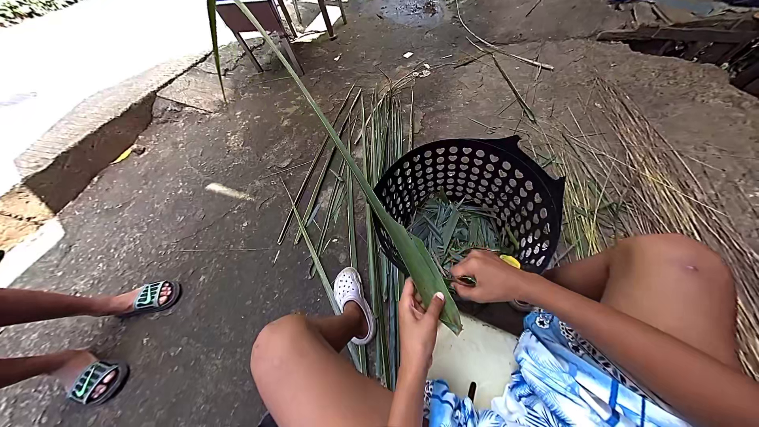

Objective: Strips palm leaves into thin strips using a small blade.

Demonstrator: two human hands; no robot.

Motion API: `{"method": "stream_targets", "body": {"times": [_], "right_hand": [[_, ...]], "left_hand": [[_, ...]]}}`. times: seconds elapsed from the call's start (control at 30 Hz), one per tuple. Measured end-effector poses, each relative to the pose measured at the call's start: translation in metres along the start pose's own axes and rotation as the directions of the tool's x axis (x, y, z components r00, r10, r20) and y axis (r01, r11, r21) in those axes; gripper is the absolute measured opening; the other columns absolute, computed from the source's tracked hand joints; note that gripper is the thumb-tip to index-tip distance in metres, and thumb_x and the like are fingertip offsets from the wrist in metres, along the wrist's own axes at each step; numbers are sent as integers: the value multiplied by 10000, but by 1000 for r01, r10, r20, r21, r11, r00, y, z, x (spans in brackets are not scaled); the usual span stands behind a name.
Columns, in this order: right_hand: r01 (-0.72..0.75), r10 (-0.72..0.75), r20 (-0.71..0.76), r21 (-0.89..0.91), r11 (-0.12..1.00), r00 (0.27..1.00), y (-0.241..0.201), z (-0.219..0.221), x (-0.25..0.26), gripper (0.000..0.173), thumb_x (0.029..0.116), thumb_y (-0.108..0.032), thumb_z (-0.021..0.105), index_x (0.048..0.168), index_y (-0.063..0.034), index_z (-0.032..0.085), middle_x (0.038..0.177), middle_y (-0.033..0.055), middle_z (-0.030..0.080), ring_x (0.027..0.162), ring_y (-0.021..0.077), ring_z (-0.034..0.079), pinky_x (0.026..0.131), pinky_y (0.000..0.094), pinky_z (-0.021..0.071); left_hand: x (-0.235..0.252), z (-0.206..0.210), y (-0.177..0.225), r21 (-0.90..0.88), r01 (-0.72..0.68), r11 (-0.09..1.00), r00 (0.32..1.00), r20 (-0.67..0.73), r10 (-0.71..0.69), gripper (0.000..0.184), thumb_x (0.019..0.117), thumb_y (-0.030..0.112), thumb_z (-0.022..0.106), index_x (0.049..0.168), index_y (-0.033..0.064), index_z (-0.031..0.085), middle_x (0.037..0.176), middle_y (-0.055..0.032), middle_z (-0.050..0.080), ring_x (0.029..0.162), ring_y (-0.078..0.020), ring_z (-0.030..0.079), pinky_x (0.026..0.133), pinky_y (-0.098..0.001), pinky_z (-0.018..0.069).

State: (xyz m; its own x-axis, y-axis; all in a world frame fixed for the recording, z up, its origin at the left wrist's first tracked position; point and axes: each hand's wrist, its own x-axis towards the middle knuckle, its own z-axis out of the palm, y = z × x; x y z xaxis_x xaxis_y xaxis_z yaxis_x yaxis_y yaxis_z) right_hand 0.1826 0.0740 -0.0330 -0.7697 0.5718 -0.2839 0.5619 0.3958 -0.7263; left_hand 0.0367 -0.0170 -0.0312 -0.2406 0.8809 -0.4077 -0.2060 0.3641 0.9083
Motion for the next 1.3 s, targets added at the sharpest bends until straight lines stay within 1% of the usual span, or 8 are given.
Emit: {"method": "stream_targets", "body": {"times": [0.17,0.4,0.67,0.73,0.87,1.0,1.2,1.3], "right_hand": [[41,-39,107,-10,999,993,-3,2,4,196,931,-5,636,840,167,661,812,317,651,829,466,633,806,577,452],[9,-1,137,-61,998,991,-7,3,6,205,948,-31,642,924,170,671,888,334,667,903,493,643,861,592,449],[5,-11,-98,-56,998,995,-15,17,1,158,893,20,651,922,172,685,900,346,685,916,525,666,850,626,462],[27,-40,-195,-65,998,980,-14,23,0,140,871,31,665,889,168,686,859,334,685,868,518,675,807,621,477],[124,-189,-549,-154,980,814,-5,46,5,74,759,72,714,788,134,687,697,266,669,663,454,694,604,584,526],[35,-121,-654,-143,989,747,-8,53,10,70,814,72,664,784,131,688,700,262,673,659,440,698,588,573,522],[-69,-79,-756,-162,984,650,-11,58,18,93,833,61,648,821,129,710,717,253,687,650,416,707,564,538,531],[-155,66,-752,-48,987,656,-16,43,24,138,904,50,599,873,147,693,766,285,685,715,464,702,615,579,517]], "left_hand": [[-1,-2,-2,9,-45,999,998,48,45,329,891,-177,547,1213,-147,487,950,-35,668,823,31,652,782,-155,545],[-1,-4,-2,30,-32,999,995,91,29,323,896,-175,540,1215,-145,496,943,-32,675,815,31,653,781,-156,544],[1,-3,-4,21,-32,999,996,87,30,310,893,-171,539,1198,-130,500,918,-10,668,801,33,651,769,-158,546],[1,-3,-2,12,-36,999,996,85,35,293,895,-169,537,1181,-118,501,909,0,661,801,34,649,768,-157,545],[-1,-2,-3,-10,-20,1000,995,101,21,293,886,-173,537,1168,-100,504,904,15,666,803,32,658,774,-161,553],[-1,-1,-5,-18,1,1000,991,131,2,300,890,-178,529,1178,-103,498,916,11,665,812,30,657,779,-161,551],[0,1,-3,-19,43,999,987,157,-40,295,898,-172,529,1179,-88,497,918,14,668,815,27,660,779,-165,553],[-5,3,-5,13,104,994,969,223,-105,322,891,-176,535,1198,-89,494,926,3,671,814,17,661,779,-180,556]]}}
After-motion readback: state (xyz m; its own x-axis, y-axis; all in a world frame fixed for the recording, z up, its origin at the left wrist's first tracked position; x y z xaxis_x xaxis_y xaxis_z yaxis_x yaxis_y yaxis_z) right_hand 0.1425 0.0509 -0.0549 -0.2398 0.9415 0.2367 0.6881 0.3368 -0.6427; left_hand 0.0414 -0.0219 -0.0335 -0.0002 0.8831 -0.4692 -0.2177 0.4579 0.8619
